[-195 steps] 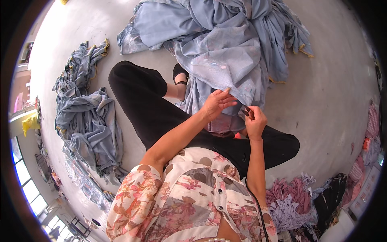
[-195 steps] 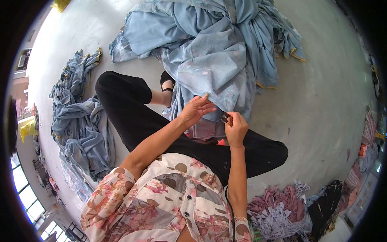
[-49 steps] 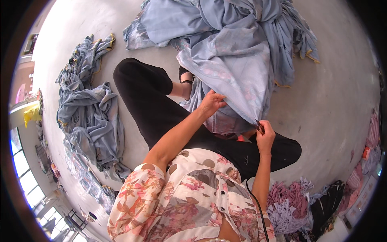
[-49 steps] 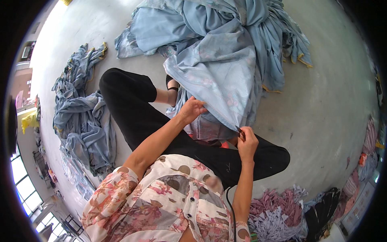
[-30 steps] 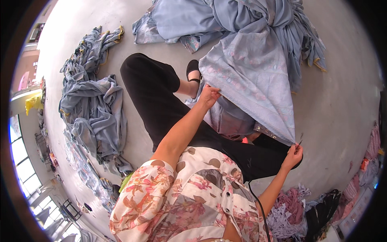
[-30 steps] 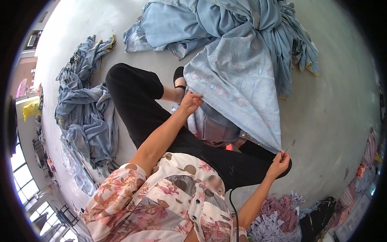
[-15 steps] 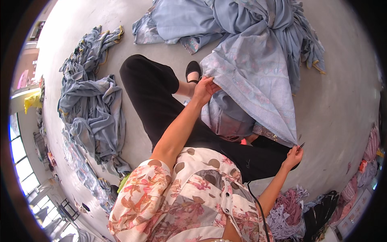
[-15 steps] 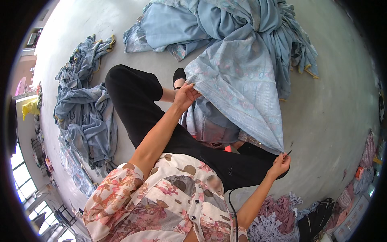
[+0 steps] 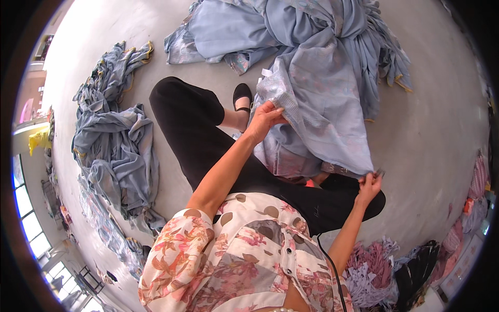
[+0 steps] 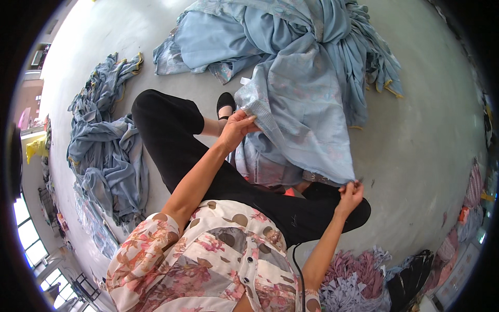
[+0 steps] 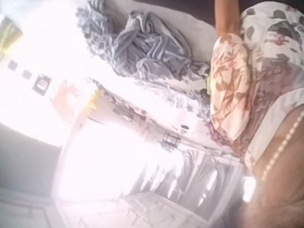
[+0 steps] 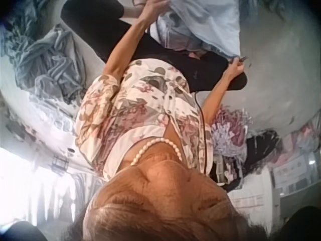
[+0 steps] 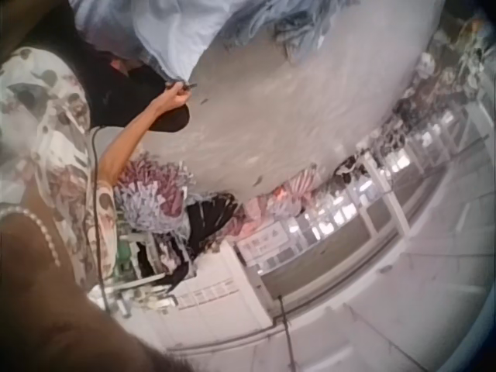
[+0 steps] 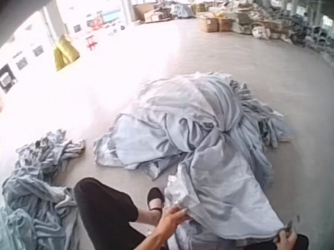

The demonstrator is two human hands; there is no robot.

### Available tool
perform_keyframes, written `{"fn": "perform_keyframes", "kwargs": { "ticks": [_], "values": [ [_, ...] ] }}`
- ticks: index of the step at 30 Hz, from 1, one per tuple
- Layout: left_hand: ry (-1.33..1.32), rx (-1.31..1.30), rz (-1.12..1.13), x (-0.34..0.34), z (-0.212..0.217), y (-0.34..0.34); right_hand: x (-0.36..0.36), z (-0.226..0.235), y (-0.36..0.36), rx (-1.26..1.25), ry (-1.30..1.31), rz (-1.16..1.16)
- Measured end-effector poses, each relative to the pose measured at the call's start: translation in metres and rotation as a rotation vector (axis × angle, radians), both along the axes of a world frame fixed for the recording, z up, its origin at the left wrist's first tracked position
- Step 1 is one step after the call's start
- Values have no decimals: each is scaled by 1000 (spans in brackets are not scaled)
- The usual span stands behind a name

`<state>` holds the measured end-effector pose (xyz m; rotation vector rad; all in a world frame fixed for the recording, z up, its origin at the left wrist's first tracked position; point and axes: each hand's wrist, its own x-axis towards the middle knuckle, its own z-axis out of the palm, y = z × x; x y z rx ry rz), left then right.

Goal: The person sits on the floor and uses scissors to cut strips from a large piece of light blue fabric. They repeatedly fold and cut sections of the fabric, creating a pile of cut strips.

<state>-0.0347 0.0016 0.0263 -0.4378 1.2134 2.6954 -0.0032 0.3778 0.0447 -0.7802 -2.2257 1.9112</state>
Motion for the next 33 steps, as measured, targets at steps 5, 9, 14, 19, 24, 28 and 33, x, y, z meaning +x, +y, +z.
{"fn": "perform_keyframes", "kwargs": {
  "ticks": [5,9,14,19,24,28,33],
  "values": [
    [-36,92,-25,1,8,12,-6,24,-84,411,88,568],
    [-60,169,22,2,5,11,-23,37,-152,475,245,685],
    [-70,249,75,2,7,6,-39,8,-185,253,225,656],
    [-66,299,93,2,7,3,-48,8,-197,243,283,687],
    [-77,302,106,1,9,4,-53,1,-202,290,348,704],
    [-69,316,99,2,4,3,-53,-3,-202,344,346,687],
    [-97,238,97,-1,9,5,-57,-13,-196,-106,213,379]
  ]
}}
